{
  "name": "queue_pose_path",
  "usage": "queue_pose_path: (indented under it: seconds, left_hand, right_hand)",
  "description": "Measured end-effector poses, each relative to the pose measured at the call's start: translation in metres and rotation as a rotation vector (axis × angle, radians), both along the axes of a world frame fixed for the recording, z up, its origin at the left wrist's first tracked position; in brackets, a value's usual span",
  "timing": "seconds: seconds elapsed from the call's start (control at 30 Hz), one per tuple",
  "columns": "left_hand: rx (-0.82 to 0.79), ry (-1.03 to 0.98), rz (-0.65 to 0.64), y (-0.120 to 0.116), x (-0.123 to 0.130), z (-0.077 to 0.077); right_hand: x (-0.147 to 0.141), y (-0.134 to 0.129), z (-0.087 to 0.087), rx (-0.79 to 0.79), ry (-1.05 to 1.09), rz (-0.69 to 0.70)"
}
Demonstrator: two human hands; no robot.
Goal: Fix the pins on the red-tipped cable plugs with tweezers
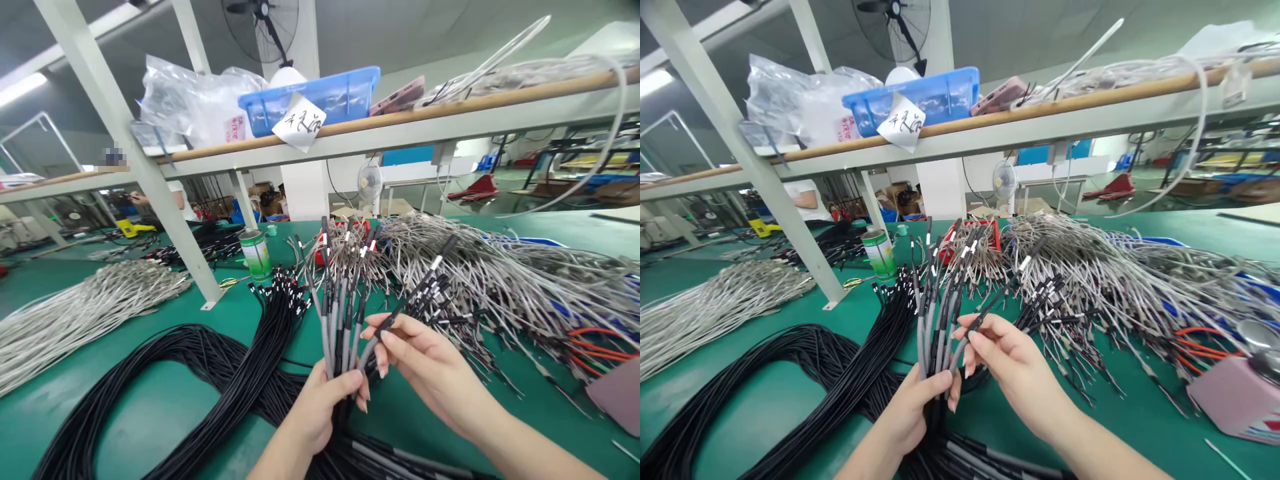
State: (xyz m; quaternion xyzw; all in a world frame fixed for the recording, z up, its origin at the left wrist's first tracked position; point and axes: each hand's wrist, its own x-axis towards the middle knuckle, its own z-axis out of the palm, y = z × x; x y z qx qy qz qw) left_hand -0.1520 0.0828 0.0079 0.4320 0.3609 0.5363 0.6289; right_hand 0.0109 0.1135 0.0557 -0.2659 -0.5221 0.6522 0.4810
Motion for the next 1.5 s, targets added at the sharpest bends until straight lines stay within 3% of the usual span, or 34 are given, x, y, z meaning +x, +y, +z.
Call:
queue_pose_path:
  seconds: [0.57, 0.8, 1.07, 1.23, 1.5]
  left_hand:
    - [-0.042, -0.104, -0.047, 0.002, -0.003, -0.009]
    - [-0.049, -0.094, -0.046, 0.001, -0.003, -0.005]
    - [-0.089, -0.087, -0.013, 0.001, -0.002, -0.005]
    - [-0.107, -0.134, 0.06, 0.003, -0.002, -0.004]
    - [-0.099, -0.161, 0.073, 0.003, -0.005, -0.002]
  right_hand:
    - [0.0, 0.006, -0.01, -0.015, -0.031, -0.061]
    - [-0.001, 0.007, -0.016, -0.042, -0.029, -0.128]
    - [0.001, 0.005, -0.012, -0.114, -0.072, 0.0]
    - [0.002, 0.011, -0.017, -0.079, -0.088, -0.068]
    - [0.004, 0.012, -0.021, 0.035, -0.164, -0.136]
